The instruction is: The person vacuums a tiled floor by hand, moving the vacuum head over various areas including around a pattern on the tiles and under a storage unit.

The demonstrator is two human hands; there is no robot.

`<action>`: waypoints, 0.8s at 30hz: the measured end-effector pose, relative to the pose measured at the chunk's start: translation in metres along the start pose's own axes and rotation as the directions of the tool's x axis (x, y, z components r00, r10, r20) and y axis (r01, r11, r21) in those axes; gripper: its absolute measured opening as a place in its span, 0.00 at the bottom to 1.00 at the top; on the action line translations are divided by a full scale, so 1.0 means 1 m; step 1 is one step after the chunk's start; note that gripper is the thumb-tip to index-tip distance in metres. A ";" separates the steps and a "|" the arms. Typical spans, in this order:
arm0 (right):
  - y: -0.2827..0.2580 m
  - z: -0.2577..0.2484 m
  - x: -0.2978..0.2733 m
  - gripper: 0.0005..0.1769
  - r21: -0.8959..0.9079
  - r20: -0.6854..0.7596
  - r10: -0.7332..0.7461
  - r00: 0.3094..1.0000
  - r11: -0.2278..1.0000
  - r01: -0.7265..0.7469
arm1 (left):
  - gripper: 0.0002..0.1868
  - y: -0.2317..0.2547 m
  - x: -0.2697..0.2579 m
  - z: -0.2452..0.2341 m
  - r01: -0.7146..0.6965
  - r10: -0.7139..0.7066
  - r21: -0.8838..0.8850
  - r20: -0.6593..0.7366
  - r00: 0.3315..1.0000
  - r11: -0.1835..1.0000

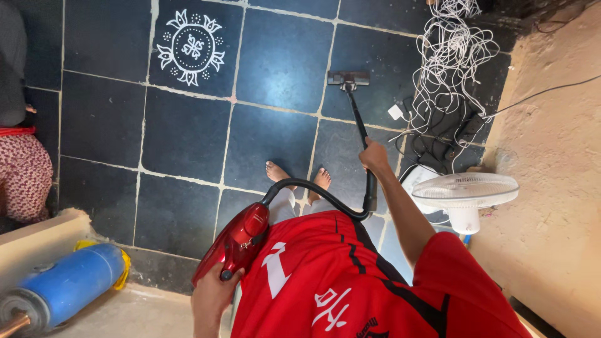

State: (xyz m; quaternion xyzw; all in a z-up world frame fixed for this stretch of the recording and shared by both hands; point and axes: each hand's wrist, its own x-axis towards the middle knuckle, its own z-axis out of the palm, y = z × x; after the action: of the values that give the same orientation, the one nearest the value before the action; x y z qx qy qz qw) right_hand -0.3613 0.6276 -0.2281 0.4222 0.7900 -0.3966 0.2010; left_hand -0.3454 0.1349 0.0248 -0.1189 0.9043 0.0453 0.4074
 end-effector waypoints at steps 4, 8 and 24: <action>-0.020 0.009 -0.013 0.40 -0.003 0.048 -0.003 0.999 1.000 0.003 | 0.27 -0.010 0.006 -0.002 -0.009 0.009 0.037 -0.010 1.000 0.999; -0.047 0.035 0.000 0.40 -0.049 0.060 -0.047 0.997 0.998 0.050 | 0.27 -0.019 0.017 -0.007 -0.018 0.018 0.009 0.001 1.000 1.000; -0.189 0.116 0.127 0.36 -0.082 -0.080 -0.057 0.995 0.995 0.051 | 0.25 -0.086 0.099 -0.066 0.055 -0.051 -0.183 0.030 0.998 0.982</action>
State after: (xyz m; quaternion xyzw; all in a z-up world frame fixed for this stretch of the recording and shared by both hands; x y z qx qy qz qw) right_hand -0.5915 0.5376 -0.2949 0.4082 0.8240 -0.3523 0.1740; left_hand -0.4348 0.0226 -0.0040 -0.1795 0.8876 0.1191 0.4071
